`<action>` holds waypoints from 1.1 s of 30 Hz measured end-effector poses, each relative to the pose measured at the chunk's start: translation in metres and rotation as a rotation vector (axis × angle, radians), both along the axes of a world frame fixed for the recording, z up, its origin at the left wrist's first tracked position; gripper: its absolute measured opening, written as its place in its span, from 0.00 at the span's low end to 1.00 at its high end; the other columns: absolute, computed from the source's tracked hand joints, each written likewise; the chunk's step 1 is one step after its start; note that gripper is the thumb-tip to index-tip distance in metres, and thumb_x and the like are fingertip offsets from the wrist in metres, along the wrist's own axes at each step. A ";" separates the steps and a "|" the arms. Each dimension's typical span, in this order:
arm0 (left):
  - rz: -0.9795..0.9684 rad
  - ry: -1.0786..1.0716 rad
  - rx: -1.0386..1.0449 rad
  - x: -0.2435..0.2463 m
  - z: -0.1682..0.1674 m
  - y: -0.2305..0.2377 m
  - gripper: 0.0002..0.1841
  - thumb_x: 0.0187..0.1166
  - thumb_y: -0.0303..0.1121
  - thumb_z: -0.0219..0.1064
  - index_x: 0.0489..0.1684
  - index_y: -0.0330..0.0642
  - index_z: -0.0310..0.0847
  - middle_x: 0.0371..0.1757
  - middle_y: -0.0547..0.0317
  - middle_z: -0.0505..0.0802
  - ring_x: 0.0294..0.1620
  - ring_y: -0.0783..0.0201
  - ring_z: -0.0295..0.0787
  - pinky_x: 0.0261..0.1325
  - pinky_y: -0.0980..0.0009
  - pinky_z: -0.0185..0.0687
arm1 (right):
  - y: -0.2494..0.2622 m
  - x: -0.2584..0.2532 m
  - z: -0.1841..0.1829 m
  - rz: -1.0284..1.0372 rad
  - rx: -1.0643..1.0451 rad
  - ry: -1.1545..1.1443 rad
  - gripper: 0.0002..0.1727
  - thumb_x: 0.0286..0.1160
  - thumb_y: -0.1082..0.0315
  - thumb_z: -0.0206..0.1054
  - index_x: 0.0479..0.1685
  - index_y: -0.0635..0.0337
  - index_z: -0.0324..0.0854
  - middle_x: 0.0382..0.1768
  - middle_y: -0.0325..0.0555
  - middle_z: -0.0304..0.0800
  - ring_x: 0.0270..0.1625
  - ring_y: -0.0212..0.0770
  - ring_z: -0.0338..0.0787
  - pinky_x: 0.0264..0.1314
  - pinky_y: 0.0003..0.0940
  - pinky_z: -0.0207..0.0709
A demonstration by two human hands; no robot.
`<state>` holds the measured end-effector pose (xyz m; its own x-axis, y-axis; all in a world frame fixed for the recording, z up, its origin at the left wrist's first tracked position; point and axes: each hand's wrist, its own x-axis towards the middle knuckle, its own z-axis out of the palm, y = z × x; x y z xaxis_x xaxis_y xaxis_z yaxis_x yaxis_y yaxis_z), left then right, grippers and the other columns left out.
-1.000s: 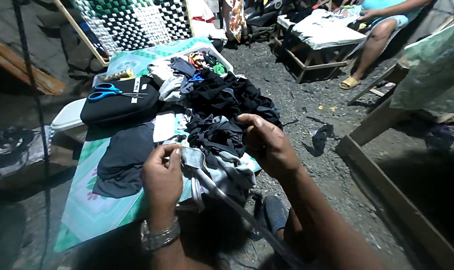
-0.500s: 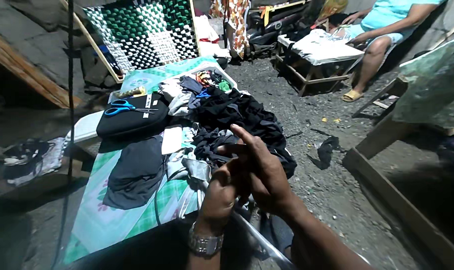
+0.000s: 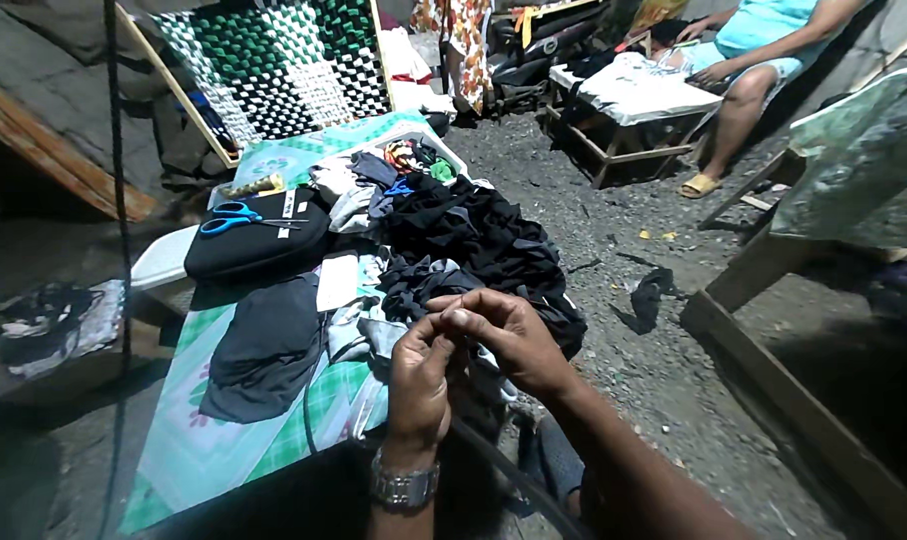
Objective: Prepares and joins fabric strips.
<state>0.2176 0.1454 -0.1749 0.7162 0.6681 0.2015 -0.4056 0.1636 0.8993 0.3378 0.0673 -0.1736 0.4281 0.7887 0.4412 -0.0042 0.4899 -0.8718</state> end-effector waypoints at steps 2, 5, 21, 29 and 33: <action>0.008 0.018 0.012 -0.001 -0.001 0.002 0.07 0.84 0.26 0.63 0.44 0.32 0.87 0.26 0.53 0.87 0.17 0.72 0.74 0.17 0.78 0.70 | 0.001 -0.001 -0.002 -0.038 0.008 -0.011 0.11 0.84 0.68 0.66 0.45 0.68 0.90 0.53 0.53 0.95 0.58 0.42 0.93 0.65 0.38 0.86; 0.012 0.058 0.098 -0.002 -0.003 0.005 0.07 0.83 0.28 0.67 0.46 0.32 0.88 0.29 0.53 0.87 0.17 0.71 0.72 0.16 0.77 0.68 | 0.000 0.000 -0.001 -0.108 0.025 0.036 0.12 0.85 0.68 0.65 0.46 0.66 0.91 0.47 0.52 0.96 0.51 0.42 0.93 0.59 0.38 0.87; 0.369 0.284 0.558 -0.024 0.002 0.033 0.03 0.76 0.30 0.74 0.33 0.47 0.94 0.48 0.61 0.93 0.41 0.65 0.89 0.36 0.72 0.87 | -0.012 0.035 0.002 -0.106 0.260 0.463 0.15 0.94 0.58 0.50 0.64 0.49 0.80 0.25 0.31 0.74 0.26 0.27 0.78 0.39 0.28 0.85; 0.442 0.282 0.543 -0.038 0.006 0.045 0.03 0.77 0.31 0.74 0.37 0.46 0.93 0.48 0.61 0.91 0.31 0.67 0.85 0.27 0.75 0.82 | -0.018 0.050 0.002 -0.116 0.275 0.558 0.14 0.95 0.58 0.48 0.61 0.47 0.79 0.24 0.28 0.72 0.25 0.26 0.77 0.42 0.26 0.84; 0.448 0.274 0.530 -0.038 0.007 0.045 0.02 0.76 0.31 0.74 0.37 0.46 0.93 0.48 0.61 0.91 0.30 0.67 0.85 0.25 0.75 0.81 | -0.019 0.053 0.001 -0.114 0.287 0.548 0.14 0.95 0.58 0.47 0.61 0.46 0.78 0.24 0.28 0.72 0.27 0.25 0.77 0.45 0.28 0.84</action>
<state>0.1797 0.1901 -0.1683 0.4689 0.7708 0.4314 -0.0820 -0.4483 0.8901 0.3910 0.0481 -0.1729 0.7261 0.6079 0.3213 -0.3472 0.7275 -0.5918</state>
